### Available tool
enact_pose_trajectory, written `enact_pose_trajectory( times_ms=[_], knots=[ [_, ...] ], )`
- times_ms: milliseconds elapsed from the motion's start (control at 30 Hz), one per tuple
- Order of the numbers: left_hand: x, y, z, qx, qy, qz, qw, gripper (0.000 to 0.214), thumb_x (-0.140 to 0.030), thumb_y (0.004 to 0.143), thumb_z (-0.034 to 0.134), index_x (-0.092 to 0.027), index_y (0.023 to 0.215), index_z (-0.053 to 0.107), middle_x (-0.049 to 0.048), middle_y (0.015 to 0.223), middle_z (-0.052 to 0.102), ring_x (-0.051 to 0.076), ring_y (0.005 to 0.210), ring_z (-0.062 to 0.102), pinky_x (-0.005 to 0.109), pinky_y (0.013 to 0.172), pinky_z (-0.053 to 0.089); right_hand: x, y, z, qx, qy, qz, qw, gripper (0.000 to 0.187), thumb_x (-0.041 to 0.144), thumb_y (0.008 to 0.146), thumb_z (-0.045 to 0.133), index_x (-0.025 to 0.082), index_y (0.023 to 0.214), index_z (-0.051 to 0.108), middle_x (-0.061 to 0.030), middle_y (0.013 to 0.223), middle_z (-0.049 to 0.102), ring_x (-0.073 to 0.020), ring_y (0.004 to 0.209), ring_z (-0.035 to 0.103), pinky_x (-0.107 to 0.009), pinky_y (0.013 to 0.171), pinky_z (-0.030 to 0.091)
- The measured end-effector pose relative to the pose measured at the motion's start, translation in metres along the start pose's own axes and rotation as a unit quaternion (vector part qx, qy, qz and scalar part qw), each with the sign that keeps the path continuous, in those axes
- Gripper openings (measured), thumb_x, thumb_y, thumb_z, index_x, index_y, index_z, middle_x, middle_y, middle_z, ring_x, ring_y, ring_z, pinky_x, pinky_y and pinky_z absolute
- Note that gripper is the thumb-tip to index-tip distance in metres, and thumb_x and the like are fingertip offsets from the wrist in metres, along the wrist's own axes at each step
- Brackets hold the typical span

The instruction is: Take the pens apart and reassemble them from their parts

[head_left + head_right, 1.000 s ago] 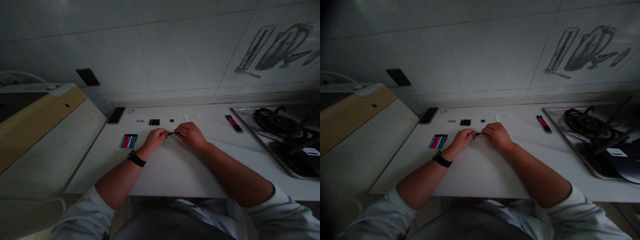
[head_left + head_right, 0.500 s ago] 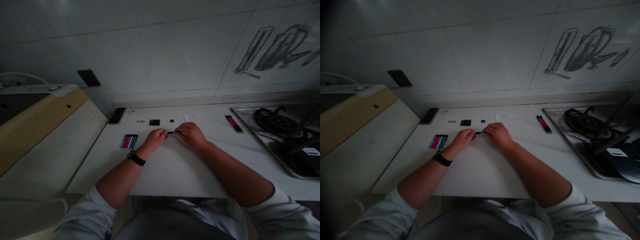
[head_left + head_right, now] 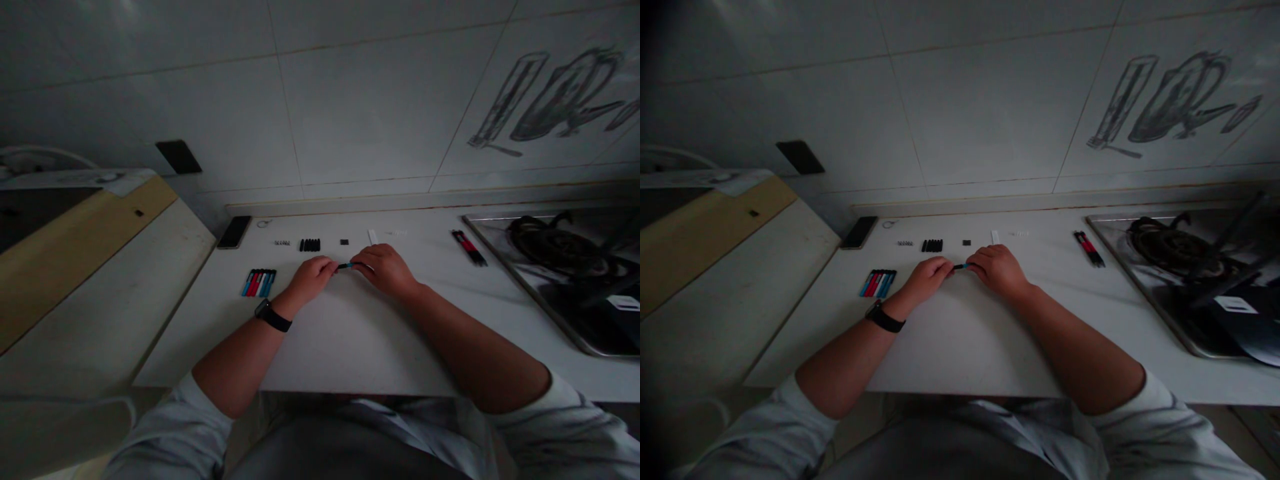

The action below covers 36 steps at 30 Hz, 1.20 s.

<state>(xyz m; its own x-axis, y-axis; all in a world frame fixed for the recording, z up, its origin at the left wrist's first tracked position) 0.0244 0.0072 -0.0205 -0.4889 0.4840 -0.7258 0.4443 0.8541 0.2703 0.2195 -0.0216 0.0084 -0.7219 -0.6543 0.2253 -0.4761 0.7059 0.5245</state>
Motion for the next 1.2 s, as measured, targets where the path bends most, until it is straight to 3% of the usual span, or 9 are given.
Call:
enact_pose_trajectory(
  times_ms=[100, 200, 333, 433, 533, 833, 967, 1033, 1200],
  knots=[
    [0.003, 0.001, -0.002, -0.022, -0.010, 0.010, 1.000, 0.021, -0.034, 0.099, 0.058, -0.019, 0.089, 0.069, 0.0028, 0.089, 0.072, 0.018, 0.085, 0.065, 0.030, 0.080, 0.049, -0.006, 0.000, -0.005, -0.013, 0.021, 0.029, 0.999, 0.021, 0.038, 0.100, 0.064, 0.022, 0.105, 0.076, -0.0091, 0.099, 0.077, -0.0255, 0.092, 0.070, -0.040, 0.089, 0.048],
    [0.010, 0.002, -0.006, -0.061, -0.040, -0.019, 0.997, 0.022, -0.034, 0.100, 0.055, -0.019, 0.093, 0.070, 0.0033, 0.091, 0.073, 0.018, 0.088, 0.066, 0.030, 0.081, 0.050, -0.024, -0.002, -0.013, -0.087, 0.094, 0.124, 0.984, 0.028, 0.044, 0.095, 0.069, 0.023, 0.113, 0.073, -0.0104, 0.105, 0.075, -0.0257, 0.094, 0.070, -0.041, 0.088, 0.052],
    [0.012, 0.002, -0.008, -0.084, -0.075, -0.040, 0.993, 0.022, -0.035, 0.100, 0.056, -0.019, 0.094, 0.070, 0.0037, 0.092, 0.073, 0.018, 0.089, 0.067, 0.030, 0.081, 0.051, -0.051, -0.004, -0.007, -0.161, 0.308, 0.243, 0.906, 0.035, 0.055, 0.089, 0.072, 0.023, 0.103, 0.070, -0.0066, 0.096, 0.075, -0.0213, 0.084, 0.071, -0.038, 0.078, 0.058],
    [0.006, 0.001, -0.003, -0.055, -0.089, -0.030, 0.994, 0.020, -0.034, 0.097, 0.060, -0.018, 0.091, 0.070, 0.0035, 0.090, 0.073, 0.018, 0.086, 0.067, 0.030, 0.080, 0.051, -0.055, -0.001, 0.004, -0.164, 0.436, 0.255, 0.847, 0.040, 0.058, 0.083, 0.076, 0.023, 0.100, 0.067, -0.0045, 0.091, 0.074, -0.0192, 0.081, 0.072, -0.038, 0.079, 0.061],
    [-0.003, -0.001, 0.002, -0.024, -0.088, -0.019, 0.996, 0.017, -0.033, 0.093, 0.066, -0.018, 0.088, 0.071, 0.0032, 0.088, 0.073, 0.017, 0.083, 0.066, 0.030, 0.080, 0.052, -0.053, -0.001, 0.007, -0.181, 0.467, 0.259, 0.826, 0.043, 0.058, 0.080, 0.079, 0.024, 0.103, 0.064, -0.0028, 0.088, 0.073, -0.0177, 0.078, 0.072, -0.037, 0.077, 0.062],
    [-0.004, -0.003, 0.002, -0.022, -0.077, -0.016, 0.997, 0.017, -0.033, 0.092, 0.068, -0.018, 0.086, 0.071, 0.0027, 0.086, 0.073, 0.017, 0.081, 0.066, 0.030, 0.078, 0.053, -0.047, -0.005, 0.004, -0.221, 0.437, 0.278, 0.826, 0.037, 0.053, 0.078, 0.083, 0.021, 0.087, 0.067, -0.0037, 0.082, 0.072, -0.0171, 0.075, 0.069, -0.035, 0.075, 0.061],
    [0.002, -0.001, 0.001, -0.050, -0.082, -0.014, 0.995, 0.014, -0.031, 0.092, 0.069, -0.018, 0.089, 0.071, 0.0031, 0.088, 0.074, 0.017, 0.083, 0.067, 0.031, 0.081, 0.053, -0.048, -0.004, 0.004, -0.221, 0.450, 0.271, 0.821, 0.039, 0.051, 0.078, 0.083, 0.023, 0.099, 0.067, -0.0014, 0.083, 0.070, -0.0157, 0.073, 0.069, -0.032, 0.073, 0.060],
    [0.003, 0.000, -0.002, -0.068, -0.090, -0.014, 0.994, 0.012, -0.030, 0.092, 0.069, -0.018, 0.093, 0.071, 0.0036, 0.092, 0.074, 0.017, 0.085, 0.068, 0.031, 0.084, 0.054, -0.047, -0.003, 0.001, -0.212, 0.430, 0.252, 0.840, 0.040, 0.052, 0.082, 0.080, 0.025, 0.107, 0.066, -0.0013, 0.087, 0.070, -0.0160, 0.075, 0.070, -0.032, 0.074, 0.060],
    [0.007, 0.001, -0.008, -0.091, -0.071, -0.034, 0.993, 0.021, -0.037, 0.098, 0.060, -0.019, 0.094, 0.069, 0.0039, 0.093, 0.073, 0.018, 0.088, 0.067, 0.030, 0.081, 0.053, -0.034, -0.002, -0.014, -0.157, 0.266, 0.156, 0.938, 0.028, 0.046, 0.092, 0.070, 0.024, 0.108, 0.071, -0.0060, 0.097, 0.073, -0.0193, 0.084, 0.070, -0.035, 0.080, 0.060]
  ],
)
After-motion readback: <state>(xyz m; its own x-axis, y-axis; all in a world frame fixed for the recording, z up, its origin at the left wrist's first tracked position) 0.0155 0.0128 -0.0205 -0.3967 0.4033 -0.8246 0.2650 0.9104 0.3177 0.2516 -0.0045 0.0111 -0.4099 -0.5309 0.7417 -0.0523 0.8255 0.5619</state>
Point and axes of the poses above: each hand's wrist, its own y-axis towards the middle knuckle, its own z-axis out of the palm, x = y × z, the point moved 5 cm from there along y, towards the middle knuckle
